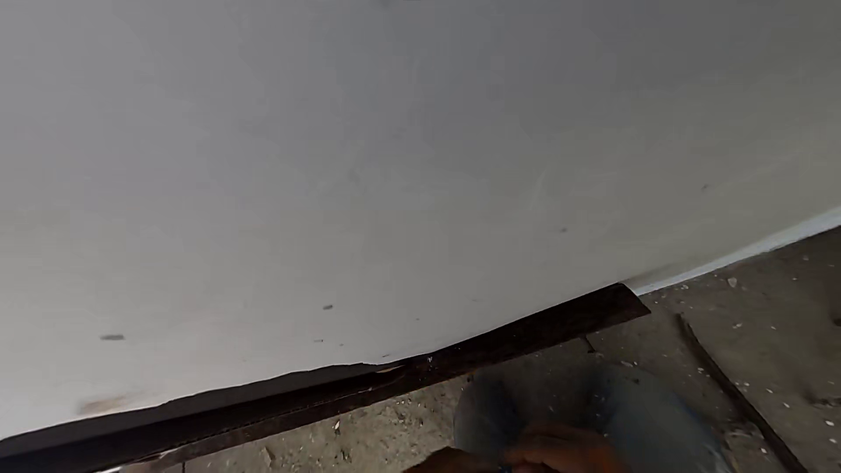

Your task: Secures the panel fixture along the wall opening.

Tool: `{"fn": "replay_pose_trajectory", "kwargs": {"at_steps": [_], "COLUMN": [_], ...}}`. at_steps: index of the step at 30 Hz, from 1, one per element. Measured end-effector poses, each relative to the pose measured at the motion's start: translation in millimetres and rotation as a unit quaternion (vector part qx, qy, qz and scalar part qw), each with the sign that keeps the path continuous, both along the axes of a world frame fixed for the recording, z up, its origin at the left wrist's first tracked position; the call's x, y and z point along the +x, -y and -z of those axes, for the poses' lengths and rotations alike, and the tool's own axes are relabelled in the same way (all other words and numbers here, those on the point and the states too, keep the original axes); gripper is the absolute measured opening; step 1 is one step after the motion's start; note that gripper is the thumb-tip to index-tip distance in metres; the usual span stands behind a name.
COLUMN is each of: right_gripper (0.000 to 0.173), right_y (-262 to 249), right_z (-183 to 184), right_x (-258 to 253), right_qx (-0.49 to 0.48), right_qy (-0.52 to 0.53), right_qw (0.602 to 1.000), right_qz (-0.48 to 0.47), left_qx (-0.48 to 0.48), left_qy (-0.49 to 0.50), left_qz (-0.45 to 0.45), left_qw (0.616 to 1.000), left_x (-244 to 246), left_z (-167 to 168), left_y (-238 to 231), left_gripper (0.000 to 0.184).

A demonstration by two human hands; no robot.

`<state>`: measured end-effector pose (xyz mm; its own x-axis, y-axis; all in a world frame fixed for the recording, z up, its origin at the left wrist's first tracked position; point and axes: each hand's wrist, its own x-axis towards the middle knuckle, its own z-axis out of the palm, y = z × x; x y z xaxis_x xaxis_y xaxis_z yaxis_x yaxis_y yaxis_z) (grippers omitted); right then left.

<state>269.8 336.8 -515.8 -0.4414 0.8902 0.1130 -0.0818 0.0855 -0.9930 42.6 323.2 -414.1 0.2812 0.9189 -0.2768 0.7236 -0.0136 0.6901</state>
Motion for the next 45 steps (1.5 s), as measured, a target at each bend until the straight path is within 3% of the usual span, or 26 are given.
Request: {"fn": "replay_pose_trajectory", "kwargs": {"at_steps": [3, 7, 11, 15, 20, 24, 28, 30, 34, 39, 42, 45], "right_gripper": [0.020, 0.022, 0.024, 0.027, 0.026, 0.029, 0.032, 0.030, 0.024, 0.022, 0.030, 0.026], "right_y": [-6, -11, -11, -13, -19, -37, -55, -57, -61, -64, -58, -54], "right_z": [4, 11, 2, -4, -1, -1, -14, -22, -35, -34, -31, -37], "right_x": [-10, -37, -63, -93, -108, -118, -131, -135, -139, -132, -134, -140], "right_qx": [-0.077, -0.254, -0.417, -0.488, -0.491, -0.456, -0.429, -0.423, -0.434, -0.448, -0.439, -0.445], "right_qy": [-0.026, -0.152, -0.246, -0.264, -0.272, -0.255, -0.242, -0.246, -0.277, -0.285, -0.286, -0.303], "right_qw": [0.994, 0.937, 0.856, 0.802, 0.782, 0.817, 0.837, 0.843, 0.834, 0.834, 0.838, 0.824], "right_qz": [0.074, 0.189, 0.180, 0.224, 0.270, 0.246, 0.241, 0.225, 0.196, 0.151, 0.150, 0.176], "left_qx": [0.064, 0.215, 0.353, 0.350, 0.328, 0.307, 0.075, 0.011, -0.023, -0.068, -0.086, -0.079], "left_qy": [-0.085, -0.183, -0.291, -0.429, -0.543, -0.631, -0.744, -0.764, -0.780, -0.779, -0.795, -0.793], "left_qz": [-0.002, 0.047, 0.174, 0.301, 0.358, 0.332, 0.247, 0.230, 0.243, 0.237, 0.226, 0.230], "left_qw": [0.994, 0.958, 0.872, 0.776, 0.685, 0.631, 0.616, 0.603, 0.577, 0.576, 0.557, 0.559], "left_x": [-10, -12, -4, 17, 27, 25, 63, 78, 82, 86, 91, 92], "left_z": [-29, -88, -165, -211, -212, -189, -190, -190, -191, -207, -211, -212], "left_y": [-10, -24, -37, -59, -89, -105, -110, -111, -112, -120, -123, -125], "left_gripper": [0.021, 0.022, 0.017, 0.022, 0.025, 0.018, 0.039, 0.042, 0.043, 0.042, 0.044, 0.041]}}
